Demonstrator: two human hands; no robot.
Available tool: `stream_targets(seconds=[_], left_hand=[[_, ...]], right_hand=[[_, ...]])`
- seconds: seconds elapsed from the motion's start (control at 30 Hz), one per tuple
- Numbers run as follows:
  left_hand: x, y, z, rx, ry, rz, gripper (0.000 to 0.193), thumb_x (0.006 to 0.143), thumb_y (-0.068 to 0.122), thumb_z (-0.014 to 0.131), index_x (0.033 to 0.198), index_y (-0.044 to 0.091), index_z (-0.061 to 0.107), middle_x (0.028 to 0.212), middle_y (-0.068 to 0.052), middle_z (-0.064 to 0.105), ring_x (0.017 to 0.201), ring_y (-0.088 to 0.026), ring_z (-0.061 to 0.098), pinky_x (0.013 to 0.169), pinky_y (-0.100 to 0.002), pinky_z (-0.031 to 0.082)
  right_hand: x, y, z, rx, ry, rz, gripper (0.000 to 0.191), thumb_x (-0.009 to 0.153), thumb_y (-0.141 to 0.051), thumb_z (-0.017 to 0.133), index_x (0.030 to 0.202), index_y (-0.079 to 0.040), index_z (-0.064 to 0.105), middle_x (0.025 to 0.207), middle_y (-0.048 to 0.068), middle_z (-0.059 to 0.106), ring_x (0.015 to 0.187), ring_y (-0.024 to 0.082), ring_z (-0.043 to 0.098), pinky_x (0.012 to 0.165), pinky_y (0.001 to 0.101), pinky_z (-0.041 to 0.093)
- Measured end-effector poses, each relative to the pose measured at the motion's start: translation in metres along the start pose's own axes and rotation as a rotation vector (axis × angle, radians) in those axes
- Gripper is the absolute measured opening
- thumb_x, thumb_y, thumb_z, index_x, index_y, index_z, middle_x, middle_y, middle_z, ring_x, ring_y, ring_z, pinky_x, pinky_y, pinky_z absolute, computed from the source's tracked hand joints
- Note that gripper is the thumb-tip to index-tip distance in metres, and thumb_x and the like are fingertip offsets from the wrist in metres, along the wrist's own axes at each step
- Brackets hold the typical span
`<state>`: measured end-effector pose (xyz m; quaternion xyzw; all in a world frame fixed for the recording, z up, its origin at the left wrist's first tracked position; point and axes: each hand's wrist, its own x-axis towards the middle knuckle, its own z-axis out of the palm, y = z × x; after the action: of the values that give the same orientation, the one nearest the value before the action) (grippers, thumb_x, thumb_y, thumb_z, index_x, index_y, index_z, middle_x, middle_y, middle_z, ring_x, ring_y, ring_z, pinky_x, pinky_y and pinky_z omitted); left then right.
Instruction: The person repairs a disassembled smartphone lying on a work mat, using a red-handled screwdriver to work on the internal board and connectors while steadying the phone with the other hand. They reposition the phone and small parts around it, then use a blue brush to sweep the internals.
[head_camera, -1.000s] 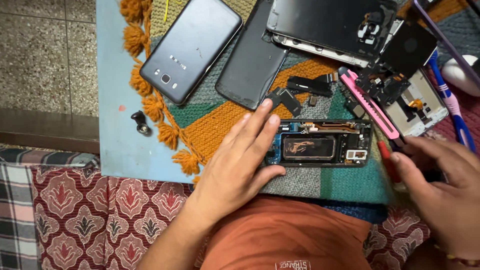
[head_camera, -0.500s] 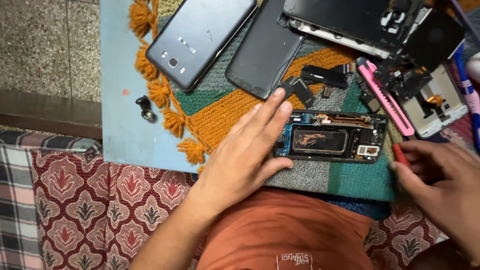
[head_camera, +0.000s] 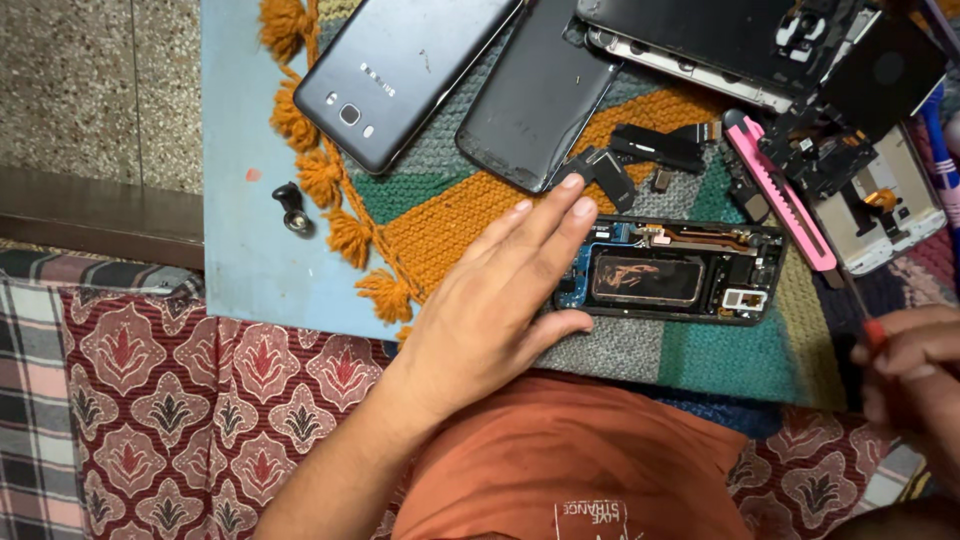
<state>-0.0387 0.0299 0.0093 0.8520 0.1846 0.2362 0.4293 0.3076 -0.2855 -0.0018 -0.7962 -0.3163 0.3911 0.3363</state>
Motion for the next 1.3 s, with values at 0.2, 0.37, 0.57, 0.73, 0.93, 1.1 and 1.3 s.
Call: stream_targets(seconds=[0.2,0.37,0.57,0.73,0.93,1.1,1.3], left_hand=[[0.000,0.001,0.000,0.003,-0.005,0.004,0.089,0.088,0.023,0.085,0.158,0.004,0.034,0.163,-0.019,0.043,0.152,-0.035,0.046,0.128,-0.048,0.038],[0.001,0.003,0.000,0.011,0.000,0.003,0.086,0.089,0.024,0.084,0.158,0.003,0.036,0.162,-0.018,0.045,0.151,-0.034,0.047,0.129,-0.048,0.038],[0.003,0.004,-0.001,0.051,0.003,0.017,0.082,0.090,0.025,0.082,0.155,0.001,0.039,0.158,-0.019,0.048,0.148,-0.035,0.049,0.127,-0.048,0.038],[0.004,0.005,-0.001,0.071,-0.003,0.010,0.075,0.092,0.027,0.080,0.152,0.001,0.044,0.154,-0.017,0.053,0.145,-0.034,0.052,0.126,-0.048,0.038],[0.005,0.006,0.000,0.093,-0.018,0.009,0.069,0.092,0.026,0.079,0.148,0.001,0.049,0.150,-0.014,0.056,0.143,-0.032,0.054,0.124,-0.048,0.038],[0.005,0.006,0.000,0.093,-0.027,0.003,0.065,0.091,0.025,0.079,0.145,0.002,0.052,0.146,-0.014,0.058,0.141,-0.032,0.054,0.123,-0.048,0.038],[0.006,0.006,0.000,0.099,-0.028,-0.001,0.066,0.091,0.026,0.079,0.146,0.002,0.052,0.147,-0.015,0.056,0.141,-0.034,0.054,0.123,-0.049,0.038]], right_hand=[[0.003,-0.046,0.034,0.957,-0.440,-0.039,0.011,0.107,-0.007,0.054,0.106,-0.002,0.064,0.100,0.021,0.062,0.075,0.031,0.068,0.061,0.0459,0.063],[0.022,-0.087,0.076,1.114,-0.771,-0.106,0.013,0.105,-0.002,0.057,0.115,0.003,0.064,0.106,0.026,0.062,0.086,0.039,0.067,0.070,0.0498,0.061],[0.022,-0.089,0.105,1.089,-0.661,-0.197,0.021,0.103,0.004,0.065,0.123,0.004,0.065,0.110,0.028,0.067,0.094,0.041,0.072,0.074,0.0520,0.065],[0.019,-0.090,0.112,0.929,-0.278,-0.192,0.028,0.101,-0.007,0.066,0.126,0.005,0.066,0.100,0.023,0.070,0.092,0.037,0.074,0.081,0.0523,0.065],[0.013,-0.104,0.133,0.532,-0.070,-0.420,0.021,0.108,-0.014,0.066,0.121,0.002,0.065,0.114,0.013,0.057,0.102,0.028,0.072,0.092,0.0452,0.066],[0.013,-0.123,0.146,0.448,-0.021,-0.464,0.018,0.109,-0.013,0.063,0.121,0.000,0.063,0.116,0.013,0.056,0.107,0.027,0.070,0.098,0.0451,0.065],[0.013,-0.138,0.151,0.478,-0.025,-0.460,0.019,0.106,-0.013,0.058,0.118,0.001,0.064,0.116,0.013,0.058,0.106,0.026,0.071,0.099,0.0436,0.064]])
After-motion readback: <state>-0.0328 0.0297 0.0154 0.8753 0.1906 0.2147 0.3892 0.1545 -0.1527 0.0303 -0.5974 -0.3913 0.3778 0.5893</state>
